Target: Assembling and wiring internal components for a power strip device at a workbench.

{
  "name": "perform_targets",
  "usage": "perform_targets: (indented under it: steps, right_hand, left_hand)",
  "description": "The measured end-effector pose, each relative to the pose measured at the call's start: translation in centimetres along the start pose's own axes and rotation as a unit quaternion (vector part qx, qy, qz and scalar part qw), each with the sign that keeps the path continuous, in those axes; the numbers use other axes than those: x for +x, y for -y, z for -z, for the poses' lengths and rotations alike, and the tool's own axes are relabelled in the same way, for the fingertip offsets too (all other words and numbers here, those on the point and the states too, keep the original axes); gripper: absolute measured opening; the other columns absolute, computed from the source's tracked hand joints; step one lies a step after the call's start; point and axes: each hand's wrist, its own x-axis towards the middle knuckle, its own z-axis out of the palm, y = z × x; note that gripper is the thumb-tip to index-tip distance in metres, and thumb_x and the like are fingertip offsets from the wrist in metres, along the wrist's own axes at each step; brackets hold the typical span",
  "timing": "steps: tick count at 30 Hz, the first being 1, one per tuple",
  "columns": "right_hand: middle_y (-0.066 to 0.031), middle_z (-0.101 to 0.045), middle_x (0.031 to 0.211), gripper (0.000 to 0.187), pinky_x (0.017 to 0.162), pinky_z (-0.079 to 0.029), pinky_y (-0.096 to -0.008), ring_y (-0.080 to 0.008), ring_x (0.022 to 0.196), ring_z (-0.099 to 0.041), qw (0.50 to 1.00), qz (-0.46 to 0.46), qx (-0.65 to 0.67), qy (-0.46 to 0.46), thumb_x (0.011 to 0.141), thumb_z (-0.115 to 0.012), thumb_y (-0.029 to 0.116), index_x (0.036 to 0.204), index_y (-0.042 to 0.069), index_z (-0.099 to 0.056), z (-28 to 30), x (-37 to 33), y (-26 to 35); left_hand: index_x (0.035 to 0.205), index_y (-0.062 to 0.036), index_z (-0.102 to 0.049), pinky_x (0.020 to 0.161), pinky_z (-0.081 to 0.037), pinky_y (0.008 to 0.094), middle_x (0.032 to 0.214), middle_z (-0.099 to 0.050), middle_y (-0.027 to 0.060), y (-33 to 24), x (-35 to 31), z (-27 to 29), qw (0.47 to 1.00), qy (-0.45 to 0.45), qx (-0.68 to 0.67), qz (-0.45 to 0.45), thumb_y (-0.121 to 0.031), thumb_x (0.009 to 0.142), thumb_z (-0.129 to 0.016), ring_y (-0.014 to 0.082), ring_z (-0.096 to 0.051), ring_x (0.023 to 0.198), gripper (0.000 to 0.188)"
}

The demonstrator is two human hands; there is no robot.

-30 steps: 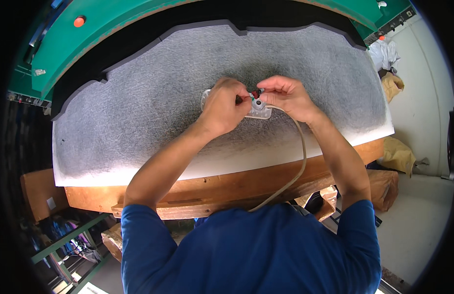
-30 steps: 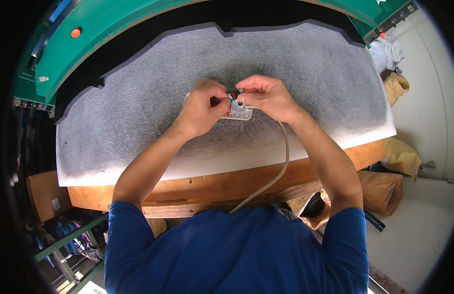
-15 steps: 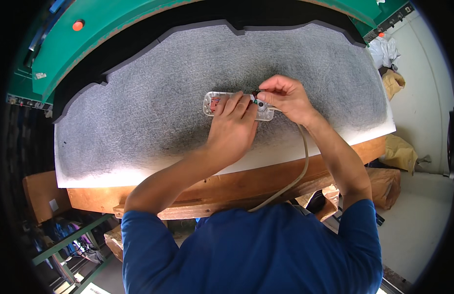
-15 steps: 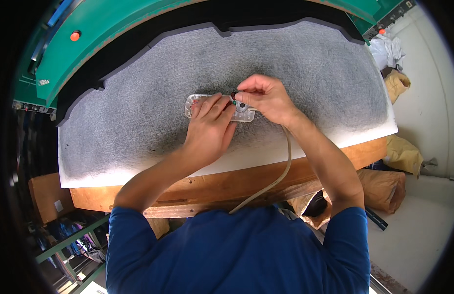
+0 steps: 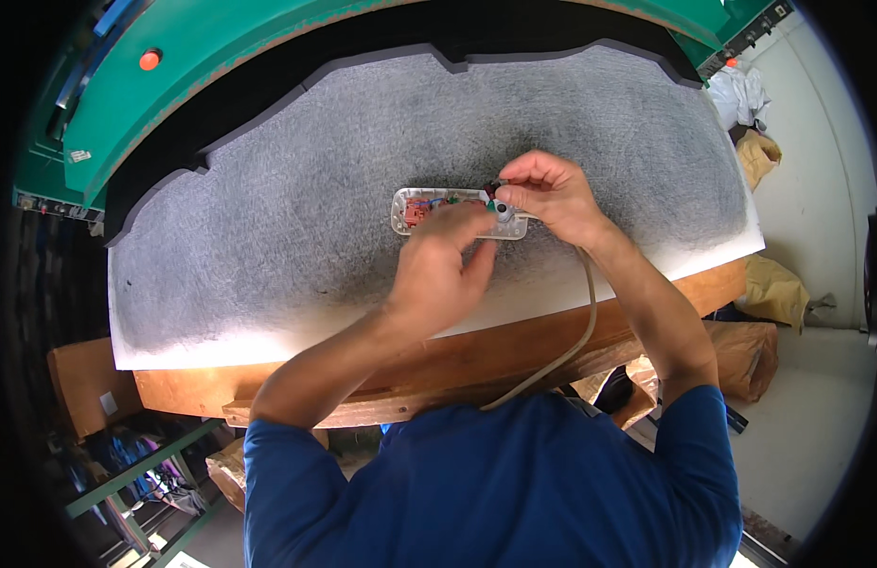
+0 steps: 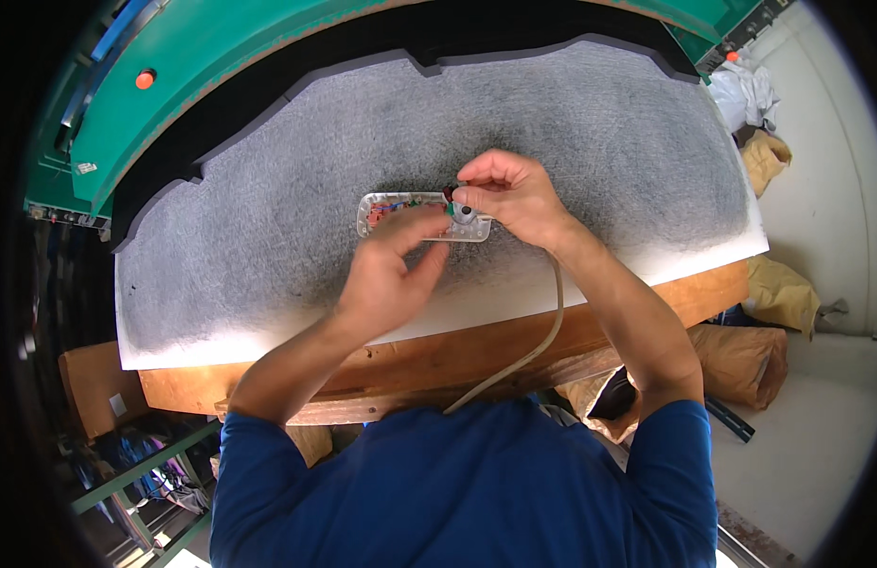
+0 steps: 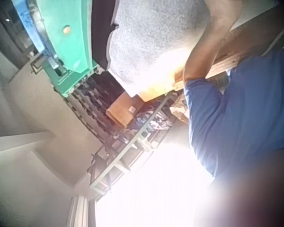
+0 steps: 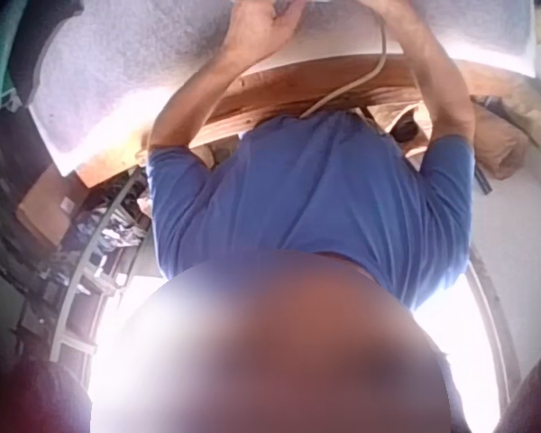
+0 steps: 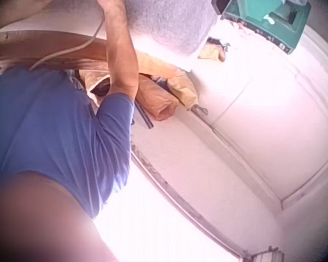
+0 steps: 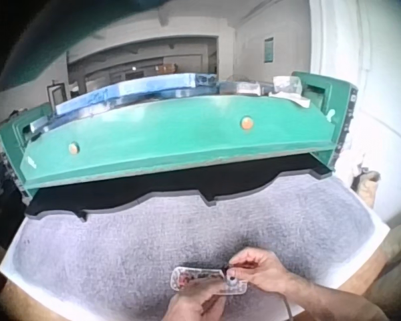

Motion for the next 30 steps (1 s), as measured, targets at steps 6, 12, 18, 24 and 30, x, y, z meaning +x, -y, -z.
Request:
perform_targets:
  steps: [6, 12, 18, 24, 30]
  right_hand:
    - [-0.0040, -0.068, 0.100, 0.017, 0.085, -0.053, -0.0254, -0.0109, 0.092, -0.063, 1.000, 0.004, 0.007, -0.015, 0.088, -0.073, 0.002, 0.103, 0.003, -0.066, -0.6, -0.4, 0.7]
    - [-0.0134, -0.063, 0.114, 0.023, 0.095, -0.048, -0.0352, -0.0201, 0.109, -0.060, 0.981, 0.078, -0.145, -0.102, 0.081, -0.080, 0.010, 0.096, 0.003, -0.065, -1.0, -2.4, 0.9]
    - [-0.0245, -0.061, 0.118, 0.039, 0.096, -0.046, -0.0461, -0.0396, 0.119, -0.054, 0.917, 0.140, -0.336, -0.161, 0.066, -0.091, 0.027, 0.077, 0.004, -0.061, -4.3, -3.2, 0.8]
    - [-0.0254, -0.063, 0.114, 0.033, 0.096, -0.047, -0.0471, -0.0402, 0.117, -0.056, 0.891, 0.138, -0.395, -0.175, 0.069, -0.086, 0.025, 0.073, 0.002, -0.063, -5.1, -2.3, 0.7]
    - [-0.0235, -0.063, 0.116, 0.018, 0.096, -0.047, -0.0459, -0.0406, 0.115, -0.056, 0.911, 0.130, -0.352, -0.171, 0.076, -0.078, 0.013, 0.078, 0.000, -0.065, -4.7, -2.0, 0.1]
  left_hand:
    - [0.120, 0.0033, -0.063, 0.076, -0.054, 0.0277, 0.097, -0.069, 0.0099, 1.3, 5.8, 1.1, 0.966, 0.050, -0.141, 0.210, -0.009, 0.090, -0.070, 0.0116, -0.063, 0.085, 0.033]
    - [0.110, 0.0036, -0.067, 0.065, -0.055, 0.0260, 0.088, -0.069, 0.0083, 1.9, 6.6, 1.0, 0.943, 0.081, -0.179, 0.269, -0.007, 0.089, -0.070, 0.0114, -0.063, 0.078, 0.023]
    - [0.102, 0.0031, -0.070, 0.062, -0.055, 0.0289, 0.085, -0.071, 0.0106, 2.5, 6.3, 0.6, 0.945, 0.055, -0.206, 0.250, -0.011, 0.086, -0.072, 0.0139, -0.066, 0.071, 0.021]
    - [0.102, 0.0047, -0.068, 0.063, -0.055, 0.0253, 0.085, -0.070, 0.0088, 2.7, 6.3, 0.8, 0.951, 0.053, -0.199, 0.232, -0.007, 0.087, -0.073, 0.0117, -0.066, 0.074, 0.019]
    - [0.101, 0.0046, -0.069, 0.061, -0.055, 0.0280, 0.082, -0.071, 0.0110, 2.0, 6.9, 1.3, 0.936, 0.073, -0.230, 0.256, -0.011, 0.086, -0.071, 0.0138, -0.067, 0.072, 0.022]
